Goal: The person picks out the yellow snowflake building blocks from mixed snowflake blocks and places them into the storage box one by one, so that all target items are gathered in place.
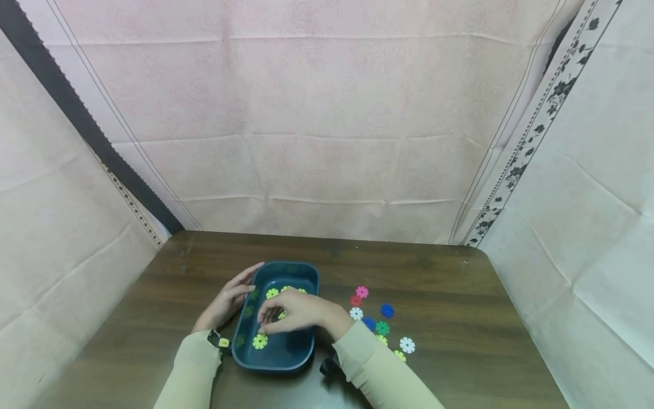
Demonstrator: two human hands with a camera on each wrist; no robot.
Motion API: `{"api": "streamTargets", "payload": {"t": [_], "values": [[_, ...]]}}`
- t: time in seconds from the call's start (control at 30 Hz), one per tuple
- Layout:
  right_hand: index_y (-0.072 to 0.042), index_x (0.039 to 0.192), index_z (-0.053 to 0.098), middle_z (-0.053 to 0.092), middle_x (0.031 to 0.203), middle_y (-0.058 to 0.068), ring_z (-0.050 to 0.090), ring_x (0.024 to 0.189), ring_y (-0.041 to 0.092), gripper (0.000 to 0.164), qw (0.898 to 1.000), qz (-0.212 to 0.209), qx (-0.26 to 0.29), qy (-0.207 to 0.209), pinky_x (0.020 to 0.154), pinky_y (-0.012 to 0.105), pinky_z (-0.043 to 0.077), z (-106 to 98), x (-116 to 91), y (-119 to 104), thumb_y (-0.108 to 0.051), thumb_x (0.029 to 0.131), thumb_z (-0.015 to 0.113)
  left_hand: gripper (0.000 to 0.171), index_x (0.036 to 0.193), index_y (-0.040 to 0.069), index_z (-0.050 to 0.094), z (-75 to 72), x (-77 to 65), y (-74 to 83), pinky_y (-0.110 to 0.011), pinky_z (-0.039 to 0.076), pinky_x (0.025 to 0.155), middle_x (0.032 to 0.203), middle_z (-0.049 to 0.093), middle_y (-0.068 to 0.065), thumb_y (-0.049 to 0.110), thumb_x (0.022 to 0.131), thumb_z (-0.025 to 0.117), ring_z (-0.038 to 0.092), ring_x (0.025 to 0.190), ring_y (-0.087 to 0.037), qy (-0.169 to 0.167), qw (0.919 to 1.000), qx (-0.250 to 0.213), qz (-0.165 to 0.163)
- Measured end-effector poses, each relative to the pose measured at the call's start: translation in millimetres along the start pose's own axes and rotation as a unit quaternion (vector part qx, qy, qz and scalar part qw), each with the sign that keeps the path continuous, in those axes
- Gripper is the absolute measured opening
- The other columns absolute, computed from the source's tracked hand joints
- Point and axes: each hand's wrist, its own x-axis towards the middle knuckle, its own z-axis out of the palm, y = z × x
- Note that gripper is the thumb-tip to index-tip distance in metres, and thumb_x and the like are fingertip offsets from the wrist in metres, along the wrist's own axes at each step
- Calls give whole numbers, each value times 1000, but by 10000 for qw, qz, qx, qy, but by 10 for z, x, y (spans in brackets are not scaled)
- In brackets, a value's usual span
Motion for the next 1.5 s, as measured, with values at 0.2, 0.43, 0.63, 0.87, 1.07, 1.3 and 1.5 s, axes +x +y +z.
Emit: {"api": "streamTargets", "payload": {"t": [0.2,0.43,0.63,0.87,1.07,1.3,1.5], "values": [[-13,109,68,72,101,-7,66,96,0,13,9998,9,120,175,85,33,57,-20,-69,-14,-19,98,68,53,155,25,40,-2,0,4,-38,42,105,155,42,-10,15,104,48,43,137,-34,5,10000,-34,4],[-14,110,68,71,101,-8,66,97,0,15,9990,125,127,415,86,36,56,-45,-230,-11,-23,99,67,54,156,24,39,-14,-4,-24,-36,45,102,155,41,-12,13,104,48,46,135,-34,-89,9999,-103,54],[-10,111,70,71,102,-9,66,97,3,19,9959,318,242,813,87,37,57,-109,-449,-19,-24,98,68,54,156,23,38,-15,3,-24,-35,47,101,153,43,-14,13,104,48,50,132,-34,-78,9999,-65,104],[-15,111,71,73,107,-1,68,99,11,15,9876,623,400,1384,88,36,56,-172,-740,-29,-23,98,67,54,156,23,39,-17,1,-34,-34,47,101,153,44,-13,12,104,48,50,132,-35,-24,9999,-90,134],[-9,110,70,73,107,12,68,100,17,13,9784,883,612,1764,91,37,55,-193,-1014,30,-11,98,66,52,153,27,43,-4,-6,-38,-35,45,103,153,45,-9,12,104,49,49,133,-32,68,9998,-179,2],[-11,107,71,73,98,11,67,85,19,12,9725,839,314,2149,73,36,57,-248,-1333,83,-8,96,67,53,153,27,43,9,2,-9,-37,46,102,151,46,-10,12,103,50,48,133,-34,109,9996,-247,-32],[-14,108,72,72,98,6,63,79,23,11,9654,1227,378,2272,67,31,55,-253,-1652,119,-12,98,67,53,153,28,44,14,3,-8,-37,45,103,151,47,-10,14,102,51,48,133,-34,139,9997,-207,-72]]}}
